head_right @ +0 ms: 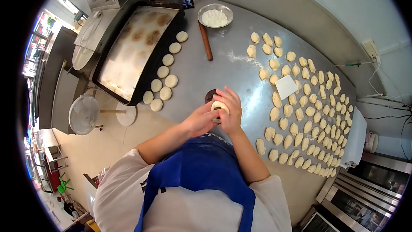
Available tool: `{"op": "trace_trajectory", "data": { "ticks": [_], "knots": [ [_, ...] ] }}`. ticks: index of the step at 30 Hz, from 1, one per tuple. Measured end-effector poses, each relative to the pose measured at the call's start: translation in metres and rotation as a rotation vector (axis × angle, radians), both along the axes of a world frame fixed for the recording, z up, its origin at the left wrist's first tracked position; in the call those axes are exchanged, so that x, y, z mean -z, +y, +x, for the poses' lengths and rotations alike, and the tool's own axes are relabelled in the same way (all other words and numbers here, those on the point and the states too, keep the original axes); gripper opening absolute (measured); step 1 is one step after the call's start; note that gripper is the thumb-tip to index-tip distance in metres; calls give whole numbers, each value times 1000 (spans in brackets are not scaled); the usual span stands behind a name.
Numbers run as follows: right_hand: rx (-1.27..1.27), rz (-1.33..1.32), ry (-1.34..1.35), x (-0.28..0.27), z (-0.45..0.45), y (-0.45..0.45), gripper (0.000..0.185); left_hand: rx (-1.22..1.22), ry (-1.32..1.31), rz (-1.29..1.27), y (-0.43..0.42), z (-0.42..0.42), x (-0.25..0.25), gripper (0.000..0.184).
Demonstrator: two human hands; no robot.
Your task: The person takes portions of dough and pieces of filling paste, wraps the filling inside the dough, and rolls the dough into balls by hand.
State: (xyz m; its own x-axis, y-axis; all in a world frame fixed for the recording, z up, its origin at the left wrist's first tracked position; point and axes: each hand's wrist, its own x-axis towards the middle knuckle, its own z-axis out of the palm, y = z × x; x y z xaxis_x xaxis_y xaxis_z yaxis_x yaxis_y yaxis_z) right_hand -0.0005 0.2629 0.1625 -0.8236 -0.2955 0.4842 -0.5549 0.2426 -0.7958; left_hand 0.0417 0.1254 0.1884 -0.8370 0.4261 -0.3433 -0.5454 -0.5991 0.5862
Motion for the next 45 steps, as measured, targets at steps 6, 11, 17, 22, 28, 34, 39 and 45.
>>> {"op": "trace_trajectory", "data": {
  "ticks": [6, 11, 17, 22, 28, 34, 39, 45],
  "knots": [
    [56, 107, 114, 14, -5, -11, 30, -158, -67, -90, 11, -3, -6, 47],
    [264, -452, -598, 18, -8, -27, 28, -284, 164, -314, 26, -7, 28, 44],
    [44, -343, -434, -15, -14, -21, 33, -281, 92, 0, 5, -11, 12, 40],
    [139, 156, 134, -4, -10, -27, 29, -393, -159, 59, 16, -5, 4, 33],
    [-15, 169, 72, 18, -3, -18, 21, -332, -180, 168, 13, -2, 7, 56],
    [35, 276, 141, 27, -16, -18, 21, -283, -281, 74, 10, -10, 14, 47],
    [206, -353, -750, 13, -16, -38, 28, -370, -90, 97, 12, -14, 36, 41],
    [-17, 20, -217, -1, -3, -42, 40, -323, -120, -53, 5, -2, 40, 44]
  ]
}}
